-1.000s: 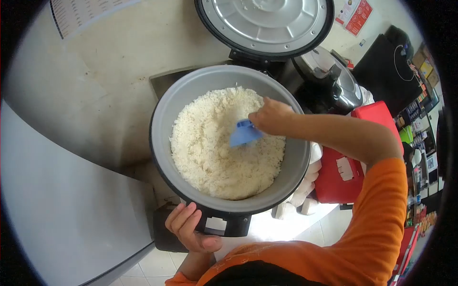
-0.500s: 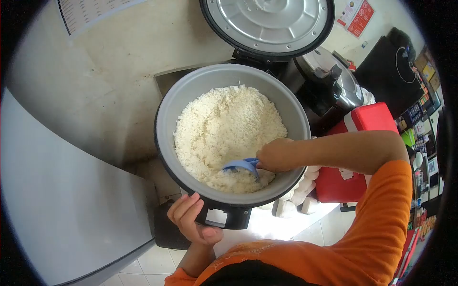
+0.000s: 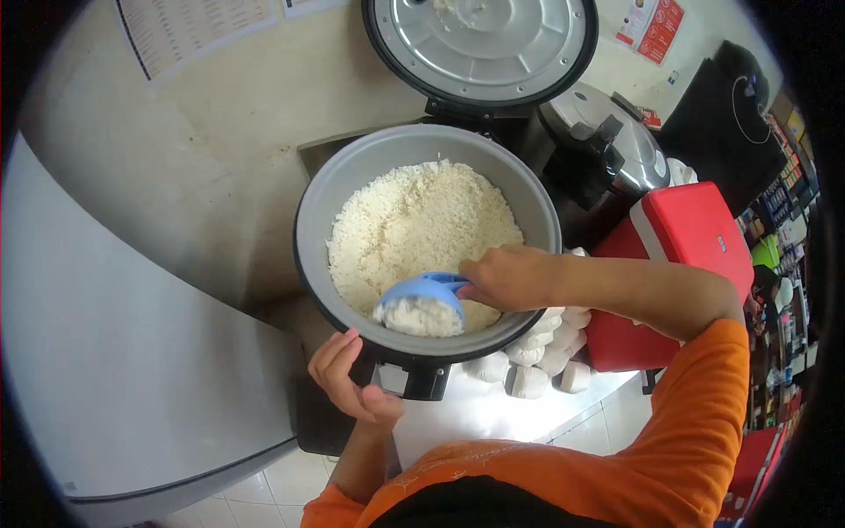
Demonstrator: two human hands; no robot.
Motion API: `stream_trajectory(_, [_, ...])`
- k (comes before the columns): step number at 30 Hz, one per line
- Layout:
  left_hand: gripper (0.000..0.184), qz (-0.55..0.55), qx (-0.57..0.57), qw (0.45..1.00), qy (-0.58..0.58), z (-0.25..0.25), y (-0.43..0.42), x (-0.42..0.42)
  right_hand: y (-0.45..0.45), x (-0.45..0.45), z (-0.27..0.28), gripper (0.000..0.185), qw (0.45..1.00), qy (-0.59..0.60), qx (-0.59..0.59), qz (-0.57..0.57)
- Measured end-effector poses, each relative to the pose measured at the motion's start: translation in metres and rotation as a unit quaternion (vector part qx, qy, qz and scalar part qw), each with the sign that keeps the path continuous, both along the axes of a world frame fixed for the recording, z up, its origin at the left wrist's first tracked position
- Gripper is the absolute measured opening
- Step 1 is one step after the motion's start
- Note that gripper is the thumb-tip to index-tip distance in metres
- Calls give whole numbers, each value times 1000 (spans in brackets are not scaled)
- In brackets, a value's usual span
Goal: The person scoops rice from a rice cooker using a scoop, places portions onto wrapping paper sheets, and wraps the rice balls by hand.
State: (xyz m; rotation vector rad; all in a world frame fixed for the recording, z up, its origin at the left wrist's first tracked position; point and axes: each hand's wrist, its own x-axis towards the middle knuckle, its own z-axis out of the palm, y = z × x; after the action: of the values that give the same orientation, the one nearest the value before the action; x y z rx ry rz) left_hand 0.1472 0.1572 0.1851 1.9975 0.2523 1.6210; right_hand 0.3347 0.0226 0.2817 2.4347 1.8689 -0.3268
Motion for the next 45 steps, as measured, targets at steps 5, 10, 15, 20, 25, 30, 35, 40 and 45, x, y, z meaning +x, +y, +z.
stream_trajectory(5, [47,0,-13,1000,7,-4,0,-3,-12,8,-3,35,997,-47,1,-63])
stream_trajectory(10, [45,21,-21,999,10,-3,-2,-3,-17,-24,8,35,989,-139,-54,26])
stream_trajectory(15, [47,31,-10,999,7,-1,-4,-4,-15,-19,9,38,998,-44,3,-35])
stream_trajectory(20, [41,13,-17,1000,-7,4,-6,-4,-6,-20,-1,39,997,42,-13,-63])
stream_trajectory(25, [26,113,158,977,86,11,-25,-33,-39,15,1,36,990,105,-61,-77])
stream_trajectory(30, [26,-138,46,949,280,-78,-68,-113,-110,-41,41,35,859,415,10,-298])
stream_trajectory(35, [53,-192,64,807,555,-171,-104,-190,-161,-104,-31,42,760,585,-52,-280])
stream_trajectory(40, [52,-150,231,762,586,-216,-115,-220,-165,-149,-187,44,690,652,-71,-307])
stream_trajectory(45, [42,-206,206,761,580,-218,-124,-226,-160,-166,-272,33,905,316,52,-279])
